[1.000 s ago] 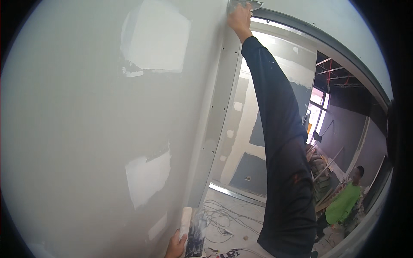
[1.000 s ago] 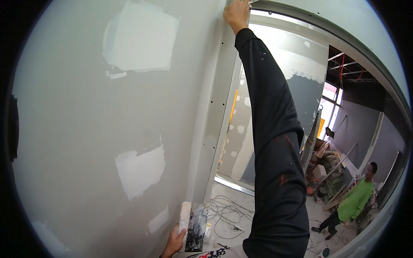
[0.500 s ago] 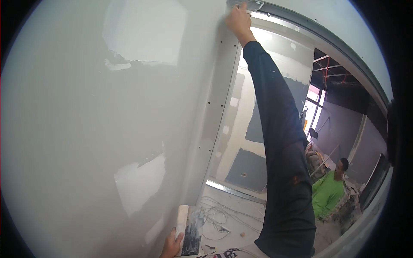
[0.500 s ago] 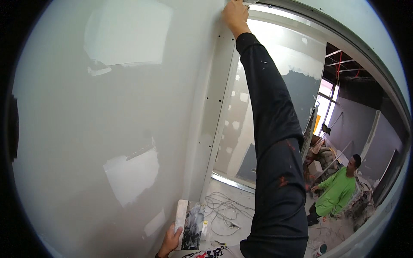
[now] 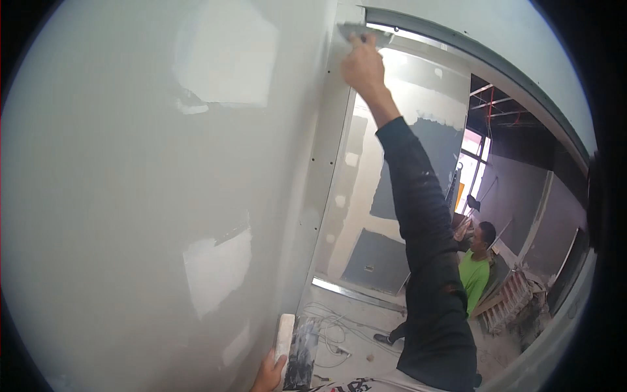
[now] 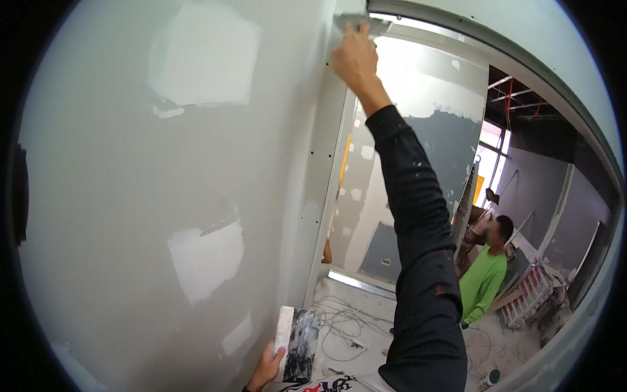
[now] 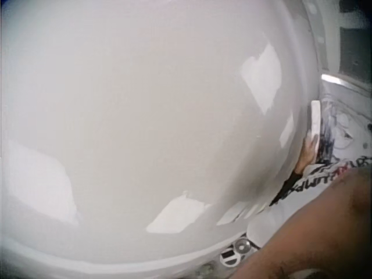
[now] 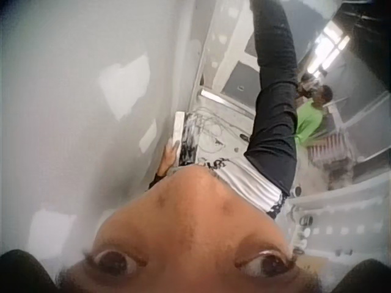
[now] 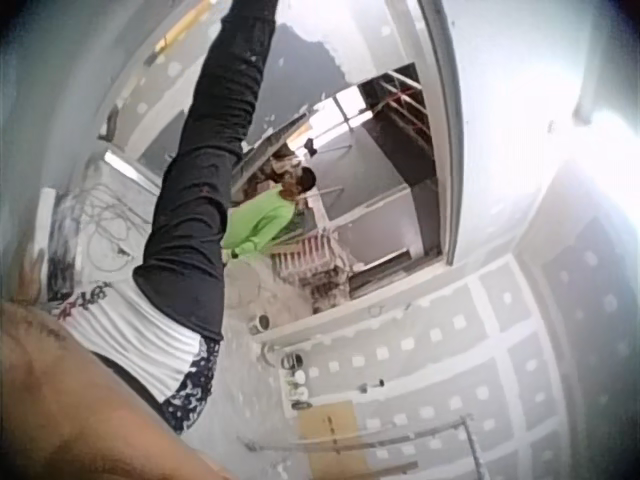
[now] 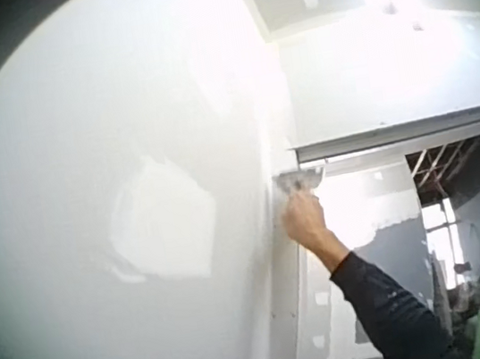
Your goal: The person scoops joint compound from a tray onto a putty knife and spreads the compound along the drywall corners.
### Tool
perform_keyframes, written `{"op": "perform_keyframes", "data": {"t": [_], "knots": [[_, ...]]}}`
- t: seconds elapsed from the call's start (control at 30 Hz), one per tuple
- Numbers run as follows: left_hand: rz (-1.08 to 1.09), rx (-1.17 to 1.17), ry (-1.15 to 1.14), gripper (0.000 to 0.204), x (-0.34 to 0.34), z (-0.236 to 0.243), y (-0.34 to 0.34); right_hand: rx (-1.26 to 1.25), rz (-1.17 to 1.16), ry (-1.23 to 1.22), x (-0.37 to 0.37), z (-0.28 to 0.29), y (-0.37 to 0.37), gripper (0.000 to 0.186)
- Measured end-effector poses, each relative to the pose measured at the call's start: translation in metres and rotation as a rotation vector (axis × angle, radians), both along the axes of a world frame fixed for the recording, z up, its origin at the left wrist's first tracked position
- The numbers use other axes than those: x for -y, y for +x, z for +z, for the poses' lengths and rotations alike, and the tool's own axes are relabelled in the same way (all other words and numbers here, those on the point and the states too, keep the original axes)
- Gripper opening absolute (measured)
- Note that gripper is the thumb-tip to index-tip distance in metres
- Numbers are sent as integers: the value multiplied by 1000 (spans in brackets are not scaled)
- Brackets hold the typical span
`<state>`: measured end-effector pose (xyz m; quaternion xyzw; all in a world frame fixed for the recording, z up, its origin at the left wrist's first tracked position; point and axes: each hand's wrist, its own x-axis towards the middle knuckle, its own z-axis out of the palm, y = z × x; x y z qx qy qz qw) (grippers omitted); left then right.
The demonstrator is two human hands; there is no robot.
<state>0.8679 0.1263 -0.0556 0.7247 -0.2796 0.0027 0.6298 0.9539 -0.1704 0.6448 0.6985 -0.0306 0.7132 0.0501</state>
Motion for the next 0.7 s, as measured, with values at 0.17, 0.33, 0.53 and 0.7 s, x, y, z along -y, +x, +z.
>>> {"op": "perform_keyframes", "data": {"t": [0.17,0.33,0.53,0.7], "knots": [[12,-4,-14,29,3,-2,2,171,-67,-128,42,128,0,54],[29,55,-105,29,1,34,-8,268,75,-188,46,191,34,37],[56,-69,11,29,7,24,-2,295,-107,-321,79,234,53,32],[133,-6,-35,29,-5,29,1,134,-11,-39,33,199,70,30]]}}
